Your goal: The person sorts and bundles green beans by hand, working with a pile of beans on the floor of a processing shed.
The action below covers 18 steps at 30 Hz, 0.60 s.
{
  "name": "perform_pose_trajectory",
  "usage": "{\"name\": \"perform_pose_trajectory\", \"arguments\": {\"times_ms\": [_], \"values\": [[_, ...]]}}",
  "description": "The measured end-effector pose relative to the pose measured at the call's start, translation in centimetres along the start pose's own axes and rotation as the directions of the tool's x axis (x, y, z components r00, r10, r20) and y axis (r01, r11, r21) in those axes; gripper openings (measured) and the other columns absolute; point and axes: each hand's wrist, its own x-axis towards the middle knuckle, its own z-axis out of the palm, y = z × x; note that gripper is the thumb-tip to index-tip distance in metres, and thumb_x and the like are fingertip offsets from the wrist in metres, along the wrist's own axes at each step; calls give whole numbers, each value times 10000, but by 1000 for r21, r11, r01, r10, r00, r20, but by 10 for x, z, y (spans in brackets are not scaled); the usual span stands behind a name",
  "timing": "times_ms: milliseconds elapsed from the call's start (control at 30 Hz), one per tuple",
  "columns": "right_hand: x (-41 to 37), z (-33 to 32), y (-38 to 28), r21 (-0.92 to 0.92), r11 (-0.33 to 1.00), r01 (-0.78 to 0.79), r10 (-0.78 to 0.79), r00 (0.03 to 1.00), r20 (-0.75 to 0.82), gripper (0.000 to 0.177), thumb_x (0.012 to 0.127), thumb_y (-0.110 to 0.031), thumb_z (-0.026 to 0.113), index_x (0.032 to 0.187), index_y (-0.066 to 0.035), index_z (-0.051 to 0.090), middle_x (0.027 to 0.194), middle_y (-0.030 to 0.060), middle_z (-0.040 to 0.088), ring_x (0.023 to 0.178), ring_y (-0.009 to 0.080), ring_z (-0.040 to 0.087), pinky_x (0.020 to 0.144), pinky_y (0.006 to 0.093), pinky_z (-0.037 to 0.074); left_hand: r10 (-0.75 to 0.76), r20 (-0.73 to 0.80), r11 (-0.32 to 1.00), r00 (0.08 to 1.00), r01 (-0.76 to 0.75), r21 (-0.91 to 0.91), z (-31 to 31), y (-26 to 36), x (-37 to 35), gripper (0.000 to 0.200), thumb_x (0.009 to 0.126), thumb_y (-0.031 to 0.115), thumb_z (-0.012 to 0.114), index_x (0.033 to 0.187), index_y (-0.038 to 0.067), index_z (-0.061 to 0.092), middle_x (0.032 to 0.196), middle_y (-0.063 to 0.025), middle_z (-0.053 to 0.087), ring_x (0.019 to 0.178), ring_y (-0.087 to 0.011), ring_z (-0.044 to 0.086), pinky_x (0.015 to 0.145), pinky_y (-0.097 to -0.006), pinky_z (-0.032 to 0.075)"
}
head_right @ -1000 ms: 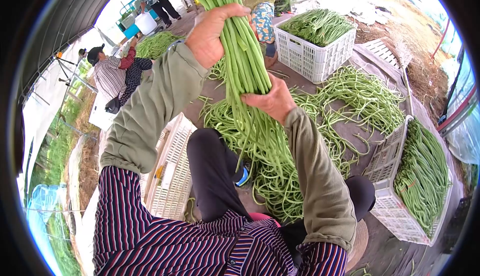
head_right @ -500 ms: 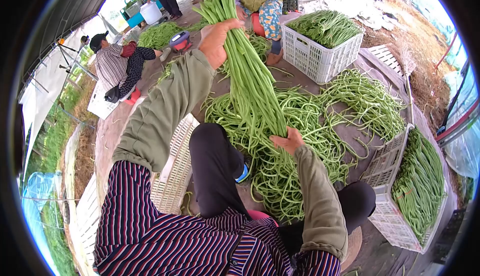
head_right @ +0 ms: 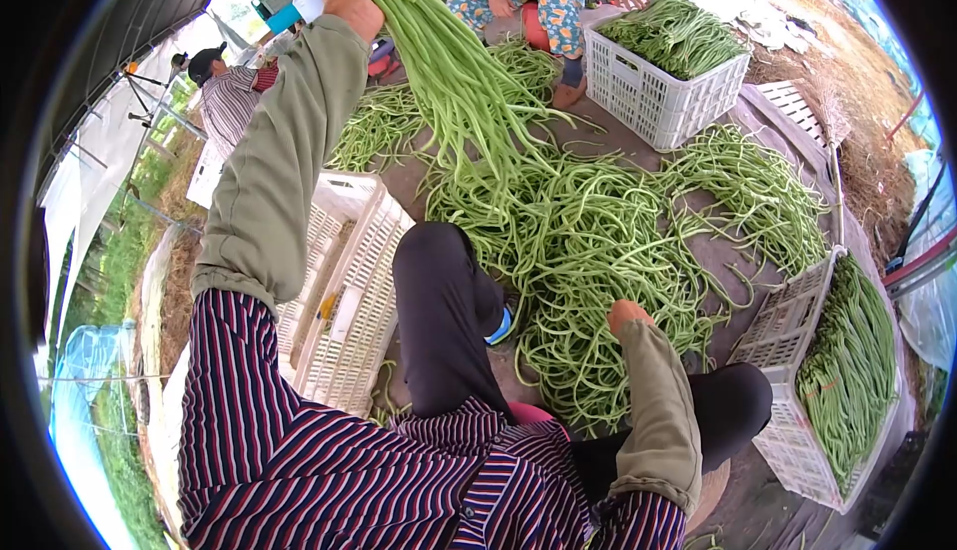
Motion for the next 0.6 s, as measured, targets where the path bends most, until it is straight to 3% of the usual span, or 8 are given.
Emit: {"name": "perform_pose_trajectory", "arguments": {"times_ms": [33, 67, 133, 233, 300, 400, 433, 600], "values": [[-4, -14, -12, 103, 985, -135, 131, 990, 47, 249, 816, -216, 528, 884, -4, 639, 806, 202, 644, 713, 337, 633, 707, 433, 500, 26, 76, 999, 997, -23, -37, -5, 6, 2, 165, 842, 145, 611, 868, -12, 565, 943, -113, 545, 890, -271, 532, 764, -428, 466], [-5, -25, -19, 101, 987, -128, 124, 991, 51, 249, 816, -216, 528, 884, -4, 639, 806, 202, 644, 713, 337, 633, 707, 433, 500, 54, 152, 996, 987, -43, -74, -8, 10, 5, 197, 842, 158, 622, 885, -28, 573, 1009, -120, 537, 946, -289, 511, 809, -433, 455], [-2, -38, -28, 162, 981, -109, 104, 994, 38, 239, 814, -212, 532, 968, -60, 636, 1020, 190, 623, 956, 363, 586, 821, 444, 473, 65, 144, 996, 987, -55, -74, -14, 12, 13, 186, 832, 156, 634, 851, -21, 577, 994, -116, 540, 916, -290, 518, 787, -410, 460], [3, -48, -34, 311, 950, -4, 18, 999, -43, 209, 788, -197, 549, 894, -46, 646, 894, 187, 648, 891, 360, 606, 775, 433, 484, 127, 118, 992, 985, -124, -32, -27, 5, 34, 208, 808, 161, 667, 857, -29, 598, 1067, -129, 547, 968, -276, 518, 807, -416, 450], [4, -53, -38, 373, 922, 102, -56, 990, -133, 198, 785, -198, 561, 841, -25, 639, 780, 182, 650, 747, 325, 639, 691, 400, 499, 350, -92, 929, 932, -333, 163, -34, -8, 52, 241, 768, 147, 701, 865, -58, 616, 1046, -157, 589, 941, -271, 549, 787, -437, 454], [-6, -72, -50, 468, 881, 67, -35, 996, -77, 189, 792, -188, 565, 824, -13, 628, 702, 156, 639, 592, 255, 636, 591, 368, 502, 356, -62, 920, 932, -339, 195, -59, -12, 67, 302, 743, 137, 722, 913, -92, 622, 1021, -188, 622, 909, -292, 587, 776, -445, 474], [-2, -68, -46, 506, 855, 112, -63, 992, -113, 184, 793, -180, 575, 813, -3, 620, 627, 123, 615, 496, 204, 607, 524, 350, 491, 460, -124, 865, 879, -412, 287, -62, -13, 64, 311, 735, 124, 720, 924, -100, 617, 947, -204, 640, 846, -305, 607, 744, -436, 486], [-6, -81, -53, 527, 837, 143, -103, 989, -105, 193, 807, -164, 574, 815, 26, 612, 629, 114, 613, 506, 195, 609, 511, 329, 494, 424, -287, 896, 859, -353, 270, -90, -23, 93, 315, 716, 120, 715, 926, -94, 619, 959, -212, 638, 836, -293, 608, 711, -413, 490]]}}
